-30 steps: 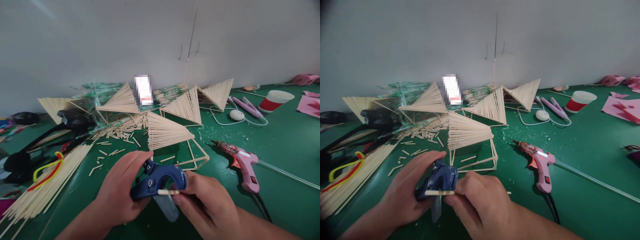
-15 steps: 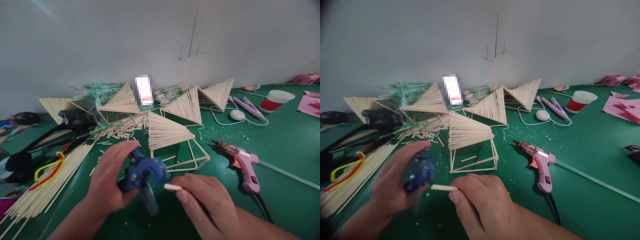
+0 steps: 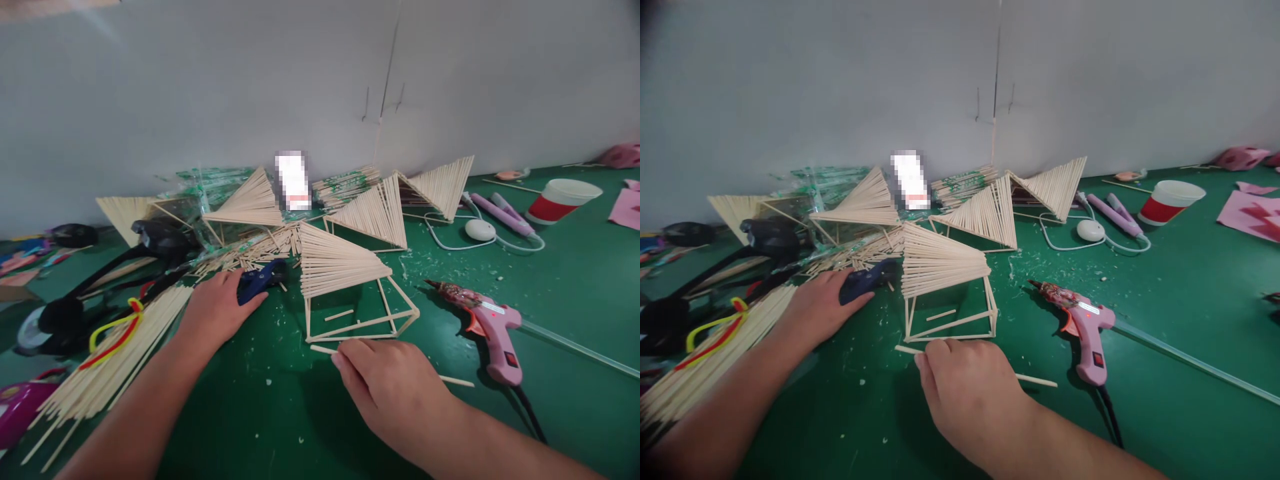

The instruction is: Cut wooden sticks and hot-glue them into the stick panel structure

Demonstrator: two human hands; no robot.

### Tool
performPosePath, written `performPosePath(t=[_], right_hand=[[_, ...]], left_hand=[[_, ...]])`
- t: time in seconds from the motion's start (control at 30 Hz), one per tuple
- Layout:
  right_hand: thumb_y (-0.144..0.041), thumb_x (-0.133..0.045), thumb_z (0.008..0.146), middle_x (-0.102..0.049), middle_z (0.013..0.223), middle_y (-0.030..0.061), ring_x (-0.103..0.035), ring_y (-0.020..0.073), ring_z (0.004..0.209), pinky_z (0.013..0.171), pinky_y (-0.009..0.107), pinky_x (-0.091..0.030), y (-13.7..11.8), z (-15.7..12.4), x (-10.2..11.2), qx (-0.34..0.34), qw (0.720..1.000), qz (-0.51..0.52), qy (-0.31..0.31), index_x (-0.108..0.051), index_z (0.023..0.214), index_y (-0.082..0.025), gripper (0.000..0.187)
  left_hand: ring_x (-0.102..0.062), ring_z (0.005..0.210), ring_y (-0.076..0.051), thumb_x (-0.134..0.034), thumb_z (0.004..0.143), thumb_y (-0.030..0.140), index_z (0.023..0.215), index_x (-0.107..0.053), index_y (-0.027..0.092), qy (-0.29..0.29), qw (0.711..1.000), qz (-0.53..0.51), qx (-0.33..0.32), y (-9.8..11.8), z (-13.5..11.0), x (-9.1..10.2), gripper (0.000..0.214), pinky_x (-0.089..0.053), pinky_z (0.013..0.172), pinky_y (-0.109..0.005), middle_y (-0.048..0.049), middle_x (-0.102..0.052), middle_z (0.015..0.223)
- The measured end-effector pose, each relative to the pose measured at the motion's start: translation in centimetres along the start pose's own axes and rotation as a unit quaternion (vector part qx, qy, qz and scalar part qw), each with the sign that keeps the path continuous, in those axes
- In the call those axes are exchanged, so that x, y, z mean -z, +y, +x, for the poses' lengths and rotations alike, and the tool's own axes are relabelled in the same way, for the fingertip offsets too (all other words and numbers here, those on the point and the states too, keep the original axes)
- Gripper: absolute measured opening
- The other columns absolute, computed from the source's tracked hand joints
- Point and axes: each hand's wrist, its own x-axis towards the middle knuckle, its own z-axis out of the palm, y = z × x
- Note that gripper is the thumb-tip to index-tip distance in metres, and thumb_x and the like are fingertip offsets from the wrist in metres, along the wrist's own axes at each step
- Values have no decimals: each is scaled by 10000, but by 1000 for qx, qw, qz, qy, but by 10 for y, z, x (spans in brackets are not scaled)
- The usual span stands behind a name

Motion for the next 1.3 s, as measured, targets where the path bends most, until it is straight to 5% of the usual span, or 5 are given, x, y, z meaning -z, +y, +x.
performPosePath(t=[0.23,0.37,0.87,1.13,1.3], right_hand=[[-223,-430,939,-671,589,15,-607,171,481,481,312,-208,-1,-2,-4,-13,1000,-14,4,-609,720,-196,284],[-223,-416,944,-665,570,20,-603,177,453,467,320,-190,-2,0,-6,-21,999,-31,-6,-595,703,-194,301],[-217,-472,928,-660,565,12,-615,182,458,457,329,-193,-4,-2,-10,-13,999,-28,-20,-588,696,-201,260],[-229,-454,943,-688,602,28,-628,183,482,469,321,-185,-2,-1,-11,-39,998,-22,-44,-598,724,-194,265],[-245,-419,946,-668,629,3,-611,160,517,493,310,-217,-2,-2,-8,-36,999,0,-37,-587,754,-200,259]], left_hand=[[-517,1222,-360,-485,889,523,1264,-527,103,79,995,-41,-40,8,-4,10,564,-395,1025,-512,-196,-584,1285],[-650,944,-207,-578,873,305,1054,-611,205,222,930,-194,-221,35,-32,32,210,-505,858,-334,-52,-698,1003],[-489,588,-145,-520,892,211,757,-609,173,117,890,-214,-385,78,-51,43,166,-316,536,-304,-11,-588,652],[-368,503,-125,-475,871,153,547,-456,188,140,898,-213,-359,79,-56,46,326,-247,508,-318,19,-422,519],[-405,465,-96,-492,901,284,551,-489,189,174,961,-157,-147,54,-45,50,363,-307,488,-253,35,-446,500]])
